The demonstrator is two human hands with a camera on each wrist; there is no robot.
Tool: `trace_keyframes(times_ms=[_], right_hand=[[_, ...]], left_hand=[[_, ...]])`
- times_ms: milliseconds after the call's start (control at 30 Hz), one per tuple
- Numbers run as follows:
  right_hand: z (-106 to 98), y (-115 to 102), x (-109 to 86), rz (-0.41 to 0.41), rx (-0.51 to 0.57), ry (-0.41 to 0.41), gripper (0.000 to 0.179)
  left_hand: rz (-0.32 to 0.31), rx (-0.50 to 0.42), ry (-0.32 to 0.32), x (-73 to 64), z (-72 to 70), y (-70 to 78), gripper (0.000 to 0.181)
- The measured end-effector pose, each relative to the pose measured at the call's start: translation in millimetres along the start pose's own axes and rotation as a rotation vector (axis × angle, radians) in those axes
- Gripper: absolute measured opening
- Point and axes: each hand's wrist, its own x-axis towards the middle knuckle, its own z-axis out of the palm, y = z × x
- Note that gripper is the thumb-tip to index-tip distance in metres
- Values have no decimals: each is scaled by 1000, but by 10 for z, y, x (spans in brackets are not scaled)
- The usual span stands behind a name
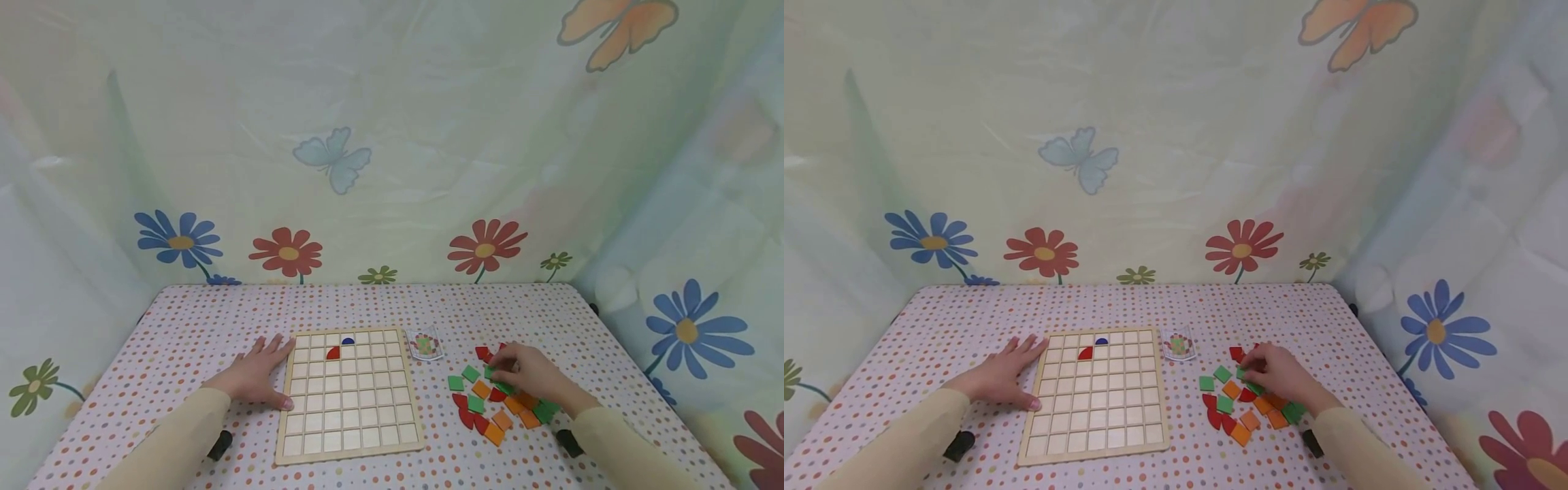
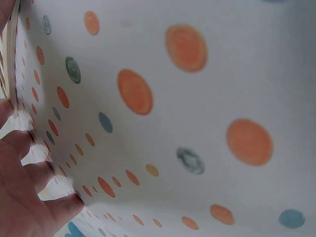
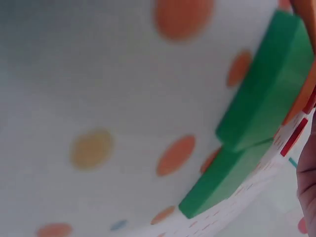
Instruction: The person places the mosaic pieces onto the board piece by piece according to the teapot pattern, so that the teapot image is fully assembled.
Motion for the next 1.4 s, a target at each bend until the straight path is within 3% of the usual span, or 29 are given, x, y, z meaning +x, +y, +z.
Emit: trace_keyframes(times_ms=[233, 400, 567, 800, 1033, 1333, 1400], right_hand=[[17, -93, -55, -148, -7, -95, 13], [13, -132, -90, -171, 6, -159, 18], [25, -143, -110, -145, -6, -184, 23], [79, -143, -112, -103, -72, -109, 21], [83, -137, -93, -63, -99, -97, 21], [-12, -218, -78, -15, -42, -95, 18], [-38, -269, -54, -46, -26, -83, 17]], left_hand=[[6, 7, 2, -7, 1, -14, 116], [7, 7, 3, -6, -1, -7, 116], [4, 4, 2, 0, 4, -10, 116], [2, 1, 3, 6, 19, -21, 117], [-2, 7, 0, 3, 8, -4, 117], [-14, 3, -4, 11, 20, 1, 117], [-15, 0, -2, 9, 21, 0, 117]])
